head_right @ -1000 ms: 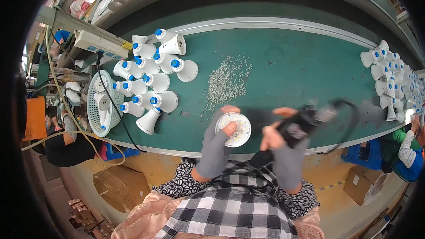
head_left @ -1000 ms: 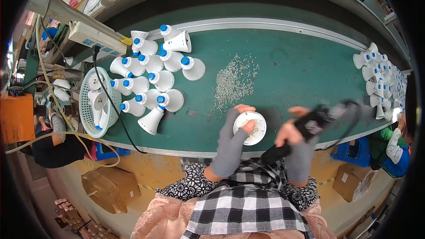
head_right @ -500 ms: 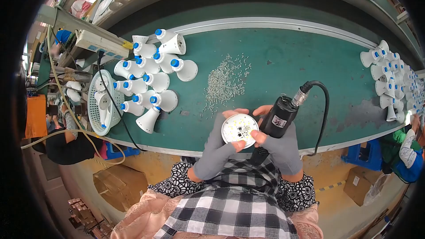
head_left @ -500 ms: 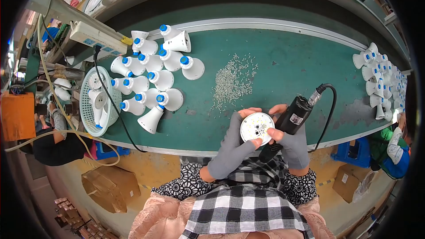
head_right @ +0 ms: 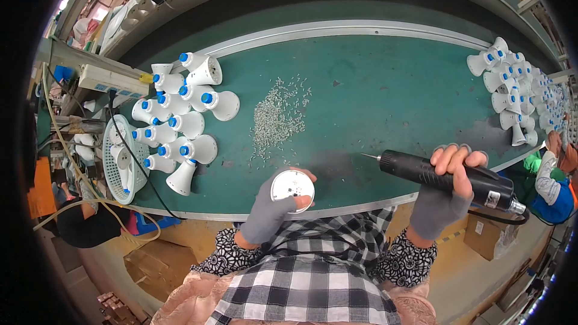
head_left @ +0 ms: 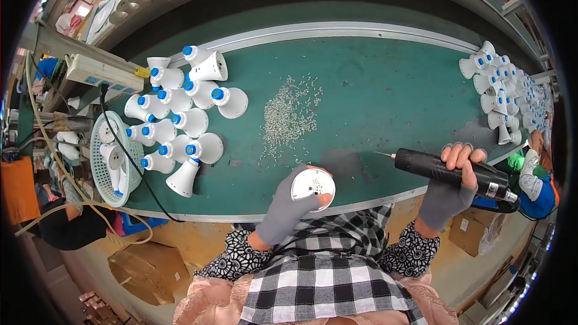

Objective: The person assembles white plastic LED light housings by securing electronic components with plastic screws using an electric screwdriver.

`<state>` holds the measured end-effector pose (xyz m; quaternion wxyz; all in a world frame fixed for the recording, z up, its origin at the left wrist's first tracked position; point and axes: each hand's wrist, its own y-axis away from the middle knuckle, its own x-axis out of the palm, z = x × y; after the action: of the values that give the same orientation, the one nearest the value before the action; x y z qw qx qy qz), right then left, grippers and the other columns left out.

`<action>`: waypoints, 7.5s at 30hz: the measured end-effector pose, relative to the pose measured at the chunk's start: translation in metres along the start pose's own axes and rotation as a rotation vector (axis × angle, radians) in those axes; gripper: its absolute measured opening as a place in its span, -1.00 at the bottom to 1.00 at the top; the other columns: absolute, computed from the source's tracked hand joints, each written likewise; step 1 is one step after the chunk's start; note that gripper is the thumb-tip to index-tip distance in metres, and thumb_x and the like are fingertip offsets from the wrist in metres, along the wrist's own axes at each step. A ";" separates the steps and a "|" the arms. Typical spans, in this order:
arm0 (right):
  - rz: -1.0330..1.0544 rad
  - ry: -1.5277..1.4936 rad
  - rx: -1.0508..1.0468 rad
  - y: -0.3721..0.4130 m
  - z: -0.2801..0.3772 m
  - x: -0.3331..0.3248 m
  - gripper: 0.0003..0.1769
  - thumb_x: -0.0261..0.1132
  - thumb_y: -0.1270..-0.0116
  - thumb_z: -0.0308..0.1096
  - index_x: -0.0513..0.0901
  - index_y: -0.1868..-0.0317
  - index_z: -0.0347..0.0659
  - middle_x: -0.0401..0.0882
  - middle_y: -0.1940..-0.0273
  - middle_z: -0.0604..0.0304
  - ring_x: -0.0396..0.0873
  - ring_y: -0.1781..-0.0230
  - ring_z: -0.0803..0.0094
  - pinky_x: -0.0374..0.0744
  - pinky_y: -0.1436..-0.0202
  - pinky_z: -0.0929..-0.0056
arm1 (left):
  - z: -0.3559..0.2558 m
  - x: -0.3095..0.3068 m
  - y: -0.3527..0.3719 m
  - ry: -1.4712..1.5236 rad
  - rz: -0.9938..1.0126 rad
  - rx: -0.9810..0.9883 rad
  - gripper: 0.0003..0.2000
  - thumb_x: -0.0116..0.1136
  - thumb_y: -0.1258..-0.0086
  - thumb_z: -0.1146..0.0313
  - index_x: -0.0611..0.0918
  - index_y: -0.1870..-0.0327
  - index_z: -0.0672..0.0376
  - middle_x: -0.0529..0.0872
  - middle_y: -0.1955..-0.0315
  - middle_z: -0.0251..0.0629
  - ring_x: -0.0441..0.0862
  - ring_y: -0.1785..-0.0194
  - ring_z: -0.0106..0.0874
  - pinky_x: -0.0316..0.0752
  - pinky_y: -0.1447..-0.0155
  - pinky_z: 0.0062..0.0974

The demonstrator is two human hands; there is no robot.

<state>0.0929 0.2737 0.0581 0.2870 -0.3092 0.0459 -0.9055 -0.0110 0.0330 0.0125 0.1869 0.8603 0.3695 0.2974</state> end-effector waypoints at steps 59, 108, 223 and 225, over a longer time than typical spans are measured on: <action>-0.165 -0.311 0.135 0.015 0.003 0.010 -0.84 0.15 -0.36 -0.48 0.43 0.08 -0.30 0.22 0.39 0.29 0.25 0.42 0.51 0.32 0.20 0.45 | -0.008 0.021 -0.003 -0.876 0.189 0.674 -0.50 0.31 -0.04 0.46 0.59 -0.12 0.16 0.51 -0.15 -0.18 0.47 -0.12 -0.16 0.46 -0.16 -0.29; -0.113 -0.108 -0.235 0.040 -0.028 0.063 -0.77 0.18 -0.29 -0.42 0.43 0.05 -0.21 0.38 0.45 0.25 0.41 0.47 0.46 0.43 0.23 0.40 | 0.025 0.025 -0.006 0.417 -0.202 0.044 -0.51 0.21 -0.34 0.38 0.41 -0.28 0.24 0.57 -0.05 -0.20 0.58 -0.08 -0.37 0.48 -0.20 -0.44; -0.178 -0.235 0.073 0.014 -0.010 0.033 -0.88 0.12 -0.42 -0.33 0.37 0.22 -0.17 0.17 0.43 0.33 0.24 0.43 0.55 0.32 0.20 0.47 | 0.006 0.002 0.001 0.124 0.112 0.020 -0.32 0.42 -0.16 0.38 0.28 -0.27 0.20 0.56 0.01 -0.23 0.61 0.09 -0.52 0.60 0.13 -0.52; -0.221 -0.193 0.077 0.010 -0.016 0.032 -0.87 0.12 -0.42 -0.33 0.36 0.23 -0.16 0.20 0.43 0.33 0.25 0.42 0.54 0.33 0.19 0.47 | 0.009 -0.004 -0.002 0.168 0.149 0.015 -0.35 0.38 -0.21 0.41 0.28 -0.28 0.21 0.57 0.05 -0.23 0.62 0.17 -0.53 0.60 0.25 -0.54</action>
<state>0.0683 0.2461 0.0598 0.2005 -0.3867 -0.0512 -0.8987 -0.0080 0.0303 0.0033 0.1260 0.8590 0.3209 0.3786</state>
